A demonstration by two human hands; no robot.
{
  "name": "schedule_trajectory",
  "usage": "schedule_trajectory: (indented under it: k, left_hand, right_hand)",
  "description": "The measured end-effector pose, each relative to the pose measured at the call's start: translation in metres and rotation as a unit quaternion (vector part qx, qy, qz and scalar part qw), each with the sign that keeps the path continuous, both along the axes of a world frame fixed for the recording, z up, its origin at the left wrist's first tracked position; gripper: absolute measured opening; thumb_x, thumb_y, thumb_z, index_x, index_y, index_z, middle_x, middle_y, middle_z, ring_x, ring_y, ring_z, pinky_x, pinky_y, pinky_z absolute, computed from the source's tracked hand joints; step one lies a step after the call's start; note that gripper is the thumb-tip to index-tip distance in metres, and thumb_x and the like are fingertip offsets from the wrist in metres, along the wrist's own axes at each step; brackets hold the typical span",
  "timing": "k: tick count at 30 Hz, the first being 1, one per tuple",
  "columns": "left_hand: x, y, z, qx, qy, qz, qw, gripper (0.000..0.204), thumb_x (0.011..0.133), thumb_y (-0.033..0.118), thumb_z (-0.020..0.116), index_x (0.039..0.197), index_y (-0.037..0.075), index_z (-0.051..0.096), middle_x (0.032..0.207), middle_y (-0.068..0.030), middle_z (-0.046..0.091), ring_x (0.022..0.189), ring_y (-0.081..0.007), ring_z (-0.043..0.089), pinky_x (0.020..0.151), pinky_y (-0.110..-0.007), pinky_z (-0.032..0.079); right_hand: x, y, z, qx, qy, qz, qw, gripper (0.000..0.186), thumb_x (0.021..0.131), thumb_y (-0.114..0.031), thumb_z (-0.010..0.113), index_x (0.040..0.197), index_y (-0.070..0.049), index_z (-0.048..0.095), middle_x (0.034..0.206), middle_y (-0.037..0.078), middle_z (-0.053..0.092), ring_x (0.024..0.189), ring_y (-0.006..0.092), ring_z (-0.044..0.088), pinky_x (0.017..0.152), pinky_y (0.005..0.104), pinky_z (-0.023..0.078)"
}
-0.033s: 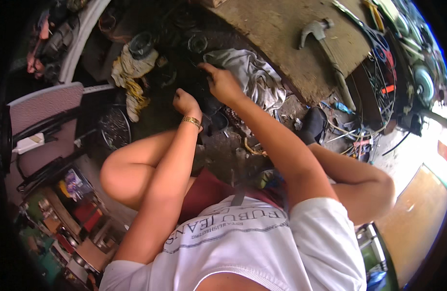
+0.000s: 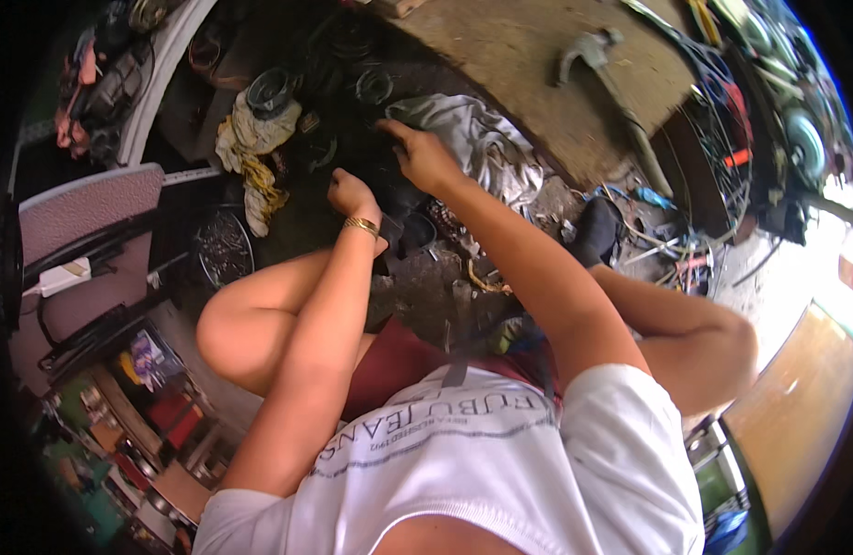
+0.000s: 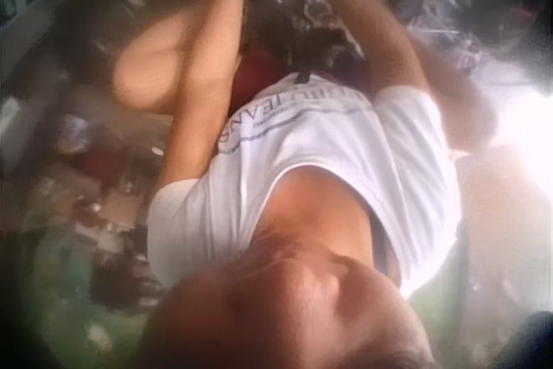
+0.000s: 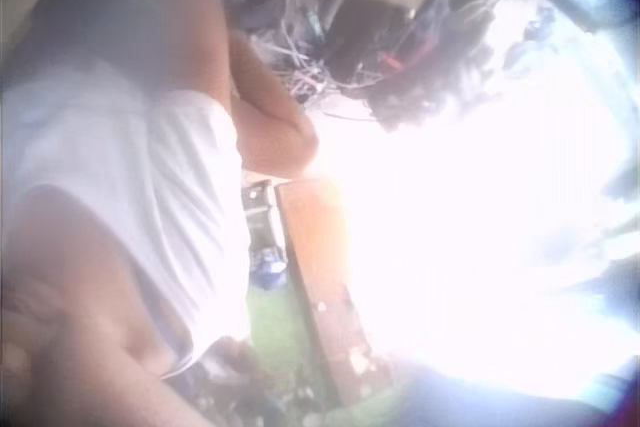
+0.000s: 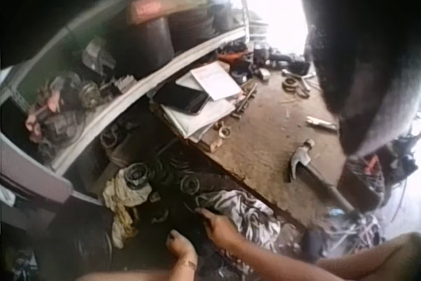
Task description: The person works on an alternator by hand and with tools, using a hammer and a punch to tap the components while sitting on the floor.
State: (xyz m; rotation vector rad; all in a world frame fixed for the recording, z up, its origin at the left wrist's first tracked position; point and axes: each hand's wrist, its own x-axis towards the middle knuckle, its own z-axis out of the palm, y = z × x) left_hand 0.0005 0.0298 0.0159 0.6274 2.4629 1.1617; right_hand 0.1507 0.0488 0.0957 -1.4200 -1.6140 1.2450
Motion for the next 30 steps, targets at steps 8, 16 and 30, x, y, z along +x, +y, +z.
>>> schedule_trajectory:
  k: [8, 16, 30]
  left_hand:
    - [-0.020, 0.009, 0.019, -0.143, 0.003, -0.084, 0.986, 0.051, 0.090, 0.043, 0.051, 0.103, -0.005, 0.065, 0.109, -0.0288, 0.062, 0.103, -0.0413, 0.060, 0.092, -0.048, 0.045]
    - [-0.021, 0.002, 0.065, -0.250, 0.053, -0.258, 0.932, 0.071, 0.083, 0.046, 0.063, 0.136, 0.002, 0.044, 0.141, -0.0243, 0.029, 0.126, -0.0453, 0.042, 0.103, -0.053, 0.039]
    - [-0.081, 0.013, 0.176, -0.110, -0.059, -0.331, 0.935, 0.053, 0.083, 0.034, 0.066, 0.121, -0.001, 0.055, 0.128, -0.0190, 0.054, 0.117, -0.0305, 0.051, 0.097, -0.039, 0.040]
  right_hand:
    - [0.095, -0.080, 0.111, 0.050, -0.023, -0.041, 0.998, 0.050, 0.084, -0.005, 0.058, 0.131, -0.009, 0.041, 0.092, 0.026, 0.063, 0.093, 0.0456, 0.058, 0.075, 0.0491, 0.043]
    - [0.162, -0.186, 0.066, 0.001, -0.232, -0.087, 0.969, 0.039, 0.083, -0.008, 0.060, 0.117, -0.004, 0.043, 0.093, 0.026, 0.063, 0.091, 0.0459, 0.058, 0.075, 0.0523, 0.045]
    - [0.157, -0.182, 0.065, 0.083, -0.251, -0.058, 0.963, 0.042, 0.076, 0.003, 0.051, 0.118, -0.002, 0.050, 0.106, 0.023, 0.058, 0.097, 0.0429, 0.060, 0.080, 0.0494, 0.049]
